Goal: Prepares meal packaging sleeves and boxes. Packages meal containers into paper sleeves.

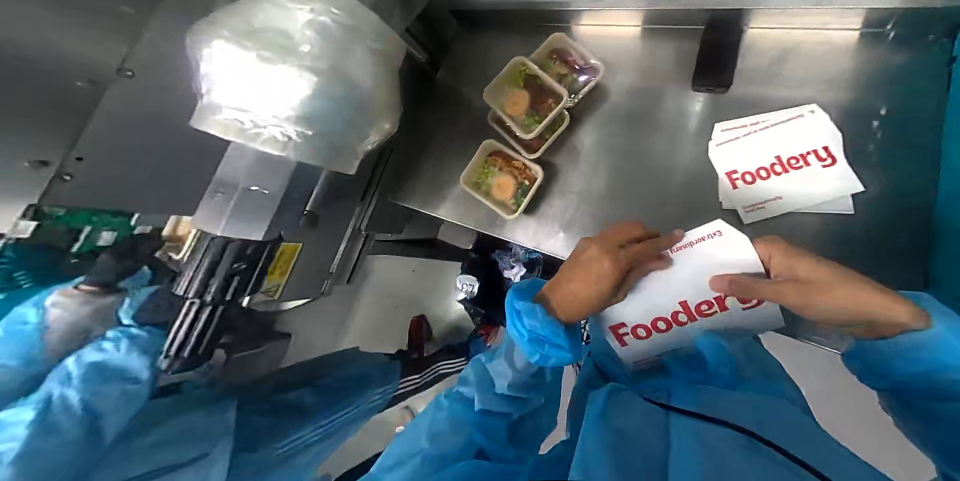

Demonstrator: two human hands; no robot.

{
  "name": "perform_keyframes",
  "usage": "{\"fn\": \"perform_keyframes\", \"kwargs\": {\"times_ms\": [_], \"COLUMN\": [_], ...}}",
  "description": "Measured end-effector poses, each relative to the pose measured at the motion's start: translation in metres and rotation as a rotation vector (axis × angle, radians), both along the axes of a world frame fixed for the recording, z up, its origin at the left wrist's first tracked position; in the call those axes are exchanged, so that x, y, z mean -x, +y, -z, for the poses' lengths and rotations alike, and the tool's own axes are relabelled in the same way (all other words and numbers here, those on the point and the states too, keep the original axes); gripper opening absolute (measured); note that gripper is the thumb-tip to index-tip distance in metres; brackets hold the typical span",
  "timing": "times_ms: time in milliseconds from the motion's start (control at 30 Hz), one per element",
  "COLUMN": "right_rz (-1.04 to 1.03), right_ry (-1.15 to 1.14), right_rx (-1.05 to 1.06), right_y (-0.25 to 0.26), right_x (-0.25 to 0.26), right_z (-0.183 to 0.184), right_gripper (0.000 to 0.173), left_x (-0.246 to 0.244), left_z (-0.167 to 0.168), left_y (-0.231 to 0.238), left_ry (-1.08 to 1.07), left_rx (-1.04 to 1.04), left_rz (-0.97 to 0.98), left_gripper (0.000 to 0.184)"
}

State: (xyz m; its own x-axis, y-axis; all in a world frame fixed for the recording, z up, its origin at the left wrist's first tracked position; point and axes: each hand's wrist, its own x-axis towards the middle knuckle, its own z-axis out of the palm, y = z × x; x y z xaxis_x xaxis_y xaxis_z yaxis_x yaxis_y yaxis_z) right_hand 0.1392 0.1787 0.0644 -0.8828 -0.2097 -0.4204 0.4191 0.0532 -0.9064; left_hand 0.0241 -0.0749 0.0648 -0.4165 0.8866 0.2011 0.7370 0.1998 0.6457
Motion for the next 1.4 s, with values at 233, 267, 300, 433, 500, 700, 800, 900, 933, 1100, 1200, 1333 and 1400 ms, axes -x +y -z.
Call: {"fn": "perform_keyframes", "kwargs": {"times_ms": [233, 267, 300, 433, 500, 700, 800, 900, 933, 1100, 1200, 1333, 1400], "right_rz": [0.17, 0.239, 0.298, 0.234, 0.226, 0.799, 0.834, 0.788, 0.765, 0.803, 0.887, 0.805, 0.772], "right_ry": [0.255, 0.253, 0.262, 0.117, -0.021, -0.317, -0.278, -0.324, -0.336, -0.253, -0.161, 0.069, 0.092], "right_rx": [-0.408, -0.52, -0.624, -0.478, -0.194, 0.245, 0.381, 0.505, 0.524, 0.5, 0.454, 0.448, 0.417], "right_y": [-0.083, -0.096, -0.108, -0.122, -0.133, -0.185, -0.192, -0.169, -0.158, -0.103, -0.082, -0.057, -0.049], "right_x": [0.041, 0.042, 0.043, 0.049, 0.053, 0.1, 0.11, 0.089, 0.078, 0.011, -0.013, -0.046, -0.059], "right_z": [-0.011, -0.014, -0.014, 0.014, 0.045, 0.121, 0.156, 0.154, 0.142, 0.072, 0.042, 0.009, -0.005], "right_gripper": [0.008, 0.015, 0.024, 0.036, 0.04, 0.039, 0.038, 0.038, 0.039, 0.038, 0.037, 0.042, 0.036], "left_x": [0.017, 0.018, 0.021, 0.047, 0.08, 0.267, 0.254, 0.192, 0.175, 0.093, 0.083, 0.078, 0.075], "left_z": [-0.004, -0.003, -0.002, 0.011, 0.023, 0.117, 0.145, 0.14, 0.133, 0.073, 0.065, 0.044, 0.029], "left_y": [-0.064, -0.07, -0.076, -0.092, -0.095, -0.198, -0.214, -0.219, -0.216, -0.18, -0.152, -0.105, -0.076], "left_ry": [-0.136, -0.142, -0.12, 0.136, 0.153, -0.412, -0.769, -1.052, -1.081, -1.357, -1.454, -1.533, -1.449], "left_rx": [0.064, 0.055, 0.062, 0.101, 0.22, 0.627, 0.33, -0.093, -0.132, -0.176, -0.281, -0.307, -0.211], "left_rz": [0.031, 0.033, 0.028, -0.101, -0.186, -0.886, -0.747, -0.645, -0.621, -0.522, -0.35, -0.217, -0.076], "left_gripper": [0.035, 0.024, 0.018, 0.028, 0.029, 0.088, 0.059, 0.063, 0.071, 0.06, 0.053, 0.032, 0.034]}}
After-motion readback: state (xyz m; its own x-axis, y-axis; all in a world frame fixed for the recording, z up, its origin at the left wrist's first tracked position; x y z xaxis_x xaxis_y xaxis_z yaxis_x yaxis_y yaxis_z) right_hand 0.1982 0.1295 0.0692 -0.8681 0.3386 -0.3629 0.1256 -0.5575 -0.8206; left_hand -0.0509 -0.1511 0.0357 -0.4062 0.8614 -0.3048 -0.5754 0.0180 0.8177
